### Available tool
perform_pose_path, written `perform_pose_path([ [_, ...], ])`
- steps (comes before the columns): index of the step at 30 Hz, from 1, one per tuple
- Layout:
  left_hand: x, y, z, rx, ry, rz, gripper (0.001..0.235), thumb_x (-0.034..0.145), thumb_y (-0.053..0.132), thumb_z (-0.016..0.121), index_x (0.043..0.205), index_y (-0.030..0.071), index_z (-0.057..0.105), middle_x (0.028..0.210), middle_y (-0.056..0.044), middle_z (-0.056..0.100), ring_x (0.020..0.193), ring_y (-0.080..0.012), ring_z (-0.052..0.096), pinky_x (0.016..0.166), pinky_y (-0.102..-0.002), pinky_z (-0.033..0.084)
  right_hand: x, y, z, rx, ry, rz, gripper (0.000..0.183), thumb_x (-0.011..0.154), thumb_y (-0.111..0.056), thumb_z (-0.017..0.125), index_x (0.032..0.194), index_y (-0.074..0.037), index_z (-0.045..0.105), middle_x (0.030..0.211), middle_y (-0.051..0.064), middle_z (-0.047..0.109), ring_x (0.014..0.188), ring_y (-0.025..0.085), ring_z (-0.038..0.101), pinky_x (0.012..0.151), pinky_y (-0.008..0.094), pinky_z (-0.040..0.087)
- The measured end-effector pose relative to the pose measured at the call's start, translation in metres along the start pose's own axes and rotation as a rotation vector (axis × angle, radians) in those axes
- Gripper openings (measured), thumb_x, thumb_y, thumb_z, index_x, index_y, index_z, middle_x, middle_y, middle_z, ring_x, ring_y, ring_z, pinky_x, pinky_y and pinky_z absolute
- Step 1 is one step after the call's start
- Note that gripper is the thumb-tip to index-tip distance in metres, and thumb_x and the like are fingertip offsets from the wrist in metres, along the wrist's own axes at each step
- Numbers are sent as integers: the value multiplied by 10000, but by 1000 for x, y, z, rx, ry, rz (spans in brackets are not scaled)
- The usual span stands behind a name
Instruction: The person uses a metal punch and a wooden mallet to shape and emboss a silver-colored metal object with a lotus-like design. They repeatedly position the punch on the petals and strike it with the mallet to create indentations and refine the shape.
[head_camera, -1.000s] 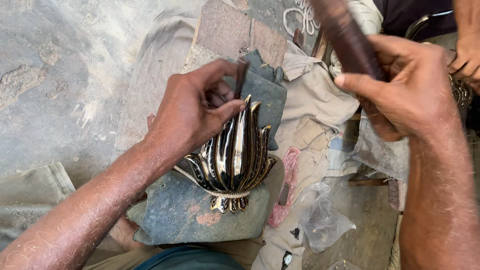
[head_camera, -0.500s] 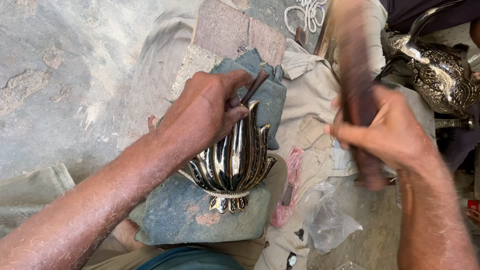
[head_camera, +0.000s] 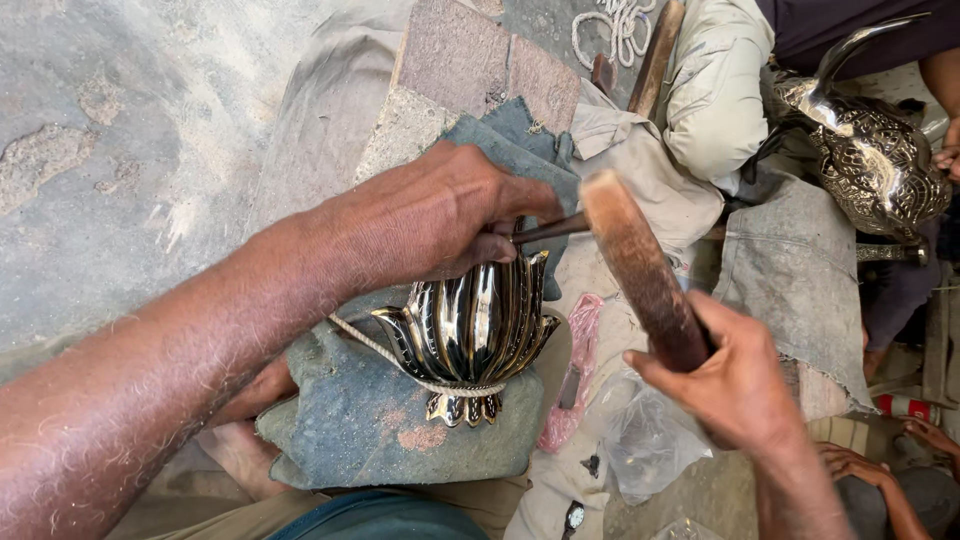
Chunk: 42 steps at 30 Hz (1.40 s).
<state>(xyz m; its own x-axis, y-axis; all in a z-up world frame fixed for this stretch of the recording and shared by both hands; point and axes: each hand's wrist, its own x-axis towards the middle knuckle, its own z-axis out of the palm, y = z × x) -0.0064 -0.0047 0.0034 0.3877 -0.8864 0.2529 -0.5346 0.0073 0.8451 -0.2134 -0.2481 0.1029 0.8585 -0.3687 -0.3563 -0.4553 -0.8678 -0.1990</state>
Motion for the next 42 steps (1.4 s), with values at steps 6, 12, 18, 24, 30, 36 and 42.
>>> perform_pose_path([
  [6, 8, -3, -5, 12, -71, 89, 470, 813, 133, 782, 1266, 145, 657, 827, -73, 776, 819, -264, 762, 714, -447, 573, -22, 4, 20, -51, 34, 196, 314, 727, -186, 947, 891, -48, 717, 645, 96, 648, 568, 170, 596, 521, 364, 525],
  [12, 9, -3, -5, 14, -94, 121, 535, 809, 96, 773, 1320, 187, 642, 951, -88, 780, 900, -279, 750, 785, -439, 583, -33, 15, 35, 60, 240, -17, 284, 732, -115, 857, 941, -15, 694, 749, 51, 718, 657, 146, 688, 605, 316, 591],
  [18, 4, 0, -7, -20, -119, 103, 477, 829, 153, 742, 1297, 208, 666, 920, -33, 796, 860, -200, 771, 794, -396, 592, -46, 4, 45, 533, 458, -90, 184, 877, -105, 797, 990, -36, 669, 833, 61, 723, 694, 134, 711, 629, 292, 627],
  [24, 1, 1, -11, -28, -102, 133, 465, 829, 153, 745, 1286, 198, 676, 901, -31, 790, 841, -192, 758, 770, -405, 579, -51, -4, 33, -274, 191, 212, 291, 781, -148, 951, 901, -17, 721, 732, 94, 718, 633, 191, 698, 630, 333, 585],
  [30, -2, -2, -7, -40, -108, 137, 446, 834, 161, 722, 1276, 206, 689, 995, -23, 787, 883, -194, 767, 799, -376, 599, -46, -1, 38, -175, 335, -154, 233, 803, -133, 852, 929, -29, 686, 766, 51, 729, 633, 115, 733, 553, 266, 609],
  [36, -12, -15, -4, -72, -42, 279, 367, 853, 145, 699, 1219, 140, 686, 1010, -52, 796, 892, -230, 767, 788, -428, 587, -51, -13, 42, -66, 547, -175, 266, 858, -105, 825, 1042, -13, 655, 871, 53, 737, 758, 134, 742, 696, 273, 608],
  [42, -27, -27, 3, -153, 262, 300, 313, 953, 154, 716, 1250, 90, 640, 960, -87, 758, 873, -240, 758, 745, -399, 608, -51, -19, 33, 730, 607, -151, 259, 927, 1, 790, 1116, -6, 612, 832, 113, 682, 697, 170, 673, 698, 342, 602],
])
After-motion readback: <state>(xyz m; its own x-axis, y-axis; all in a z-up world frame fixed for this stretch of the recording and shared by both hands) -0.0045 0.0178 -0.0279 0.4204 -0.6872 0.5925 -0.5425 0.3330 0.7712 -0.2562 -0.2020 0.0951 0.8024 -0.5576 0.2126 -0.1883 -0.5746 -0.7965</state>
